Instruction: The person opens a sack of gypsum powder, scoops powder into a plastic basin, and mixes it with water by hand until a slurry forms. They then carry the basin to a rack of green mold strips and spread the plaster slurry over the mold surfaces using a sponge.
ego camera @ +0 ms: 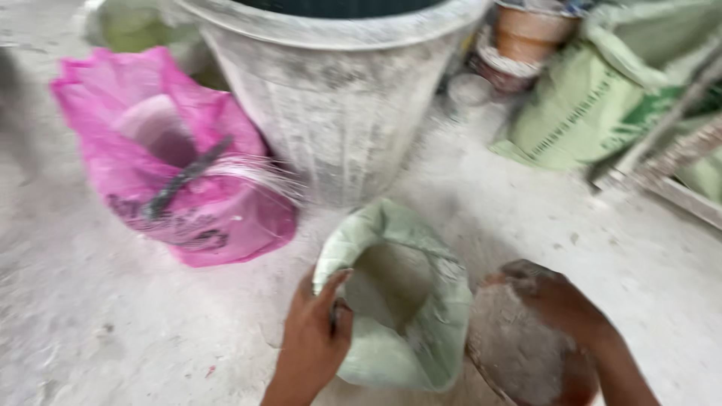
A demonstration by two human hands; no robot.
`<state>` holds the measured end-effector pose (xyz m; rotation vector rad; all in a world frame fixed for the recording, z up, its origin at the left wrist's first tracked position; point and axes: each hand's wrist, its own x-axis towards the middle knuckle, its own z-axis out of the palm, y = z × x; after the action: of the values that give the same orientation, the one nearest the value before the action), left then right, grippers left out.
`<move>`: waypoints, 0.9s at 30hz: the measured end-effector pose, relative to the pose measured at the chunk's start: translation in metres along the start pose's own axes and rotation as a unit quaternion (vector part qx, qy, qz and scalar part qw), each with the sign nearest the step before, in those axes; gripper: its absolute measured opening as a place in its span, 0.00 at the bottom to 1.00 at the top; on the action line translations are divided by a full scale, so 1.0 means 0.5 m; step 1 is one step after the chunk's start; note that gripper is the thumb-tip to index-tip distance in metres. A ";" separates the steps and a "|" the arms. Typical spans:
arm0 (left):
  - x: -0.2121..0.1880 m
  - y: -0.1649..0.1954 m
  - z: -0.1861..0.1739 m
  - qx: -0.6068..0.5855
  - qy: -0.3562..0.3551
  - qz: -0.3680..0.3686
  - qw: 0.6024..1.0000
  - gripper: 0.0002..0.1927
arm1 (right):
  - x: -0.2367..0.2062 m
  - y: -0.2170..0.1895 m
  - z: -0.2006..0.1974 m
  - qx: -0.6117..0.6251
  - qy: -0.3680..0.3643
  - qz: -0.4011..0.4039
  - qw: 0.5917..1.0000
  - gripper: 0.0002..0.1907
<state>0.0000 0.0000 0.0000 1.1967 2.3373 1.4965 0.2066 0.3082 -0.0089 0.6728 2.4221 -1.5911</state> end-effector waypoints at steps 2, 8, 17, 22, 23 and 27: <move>0.001 -0.005 -0.009 -0.031 -0.036 -0.102 0.994 0.27 | 0.062 -0.039 0.088 -0.089 -0.023 -0.007 0.996 0.22; 0.017 -0.030 -0.035 -0.016 0.027 -0.020 0.999 0.30 | 0.364 -0.110 0.293 -0.253 0.012 0.015 0.967 0.23; 0.058 -0.108 -0.054 -0.086 0.018 0.019 0.996 0.31 | 0.547 0.040 0.419 -0.189 0.002 0.103 0.977 0.23; 0.053 -0.126 -0.070 -0.097 0.047 0.044 0.993 0.30 | 0.500 0.051 0.479 -0.101 -0.056 0.107 0.988 0.23; 0.053 -0.127 -0.073 -0.101 0.048 0.043 0.993 0.30 | 0.492 0.050 0.476 -0.084 -0.063 0.107 0.989 0.23; 0.049 -0.133 -0.067 -0.109 0.051 0.035 0.992 0.30 | 0.428 0.084 0.412 0.000 -0.070 0.129 0.989 0.23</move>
<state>-0.0694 -0.0210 -0.0294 1.1823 2.1423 1.8215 0.0146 0.1957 -0.2098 0.8073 2.1372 -1.4813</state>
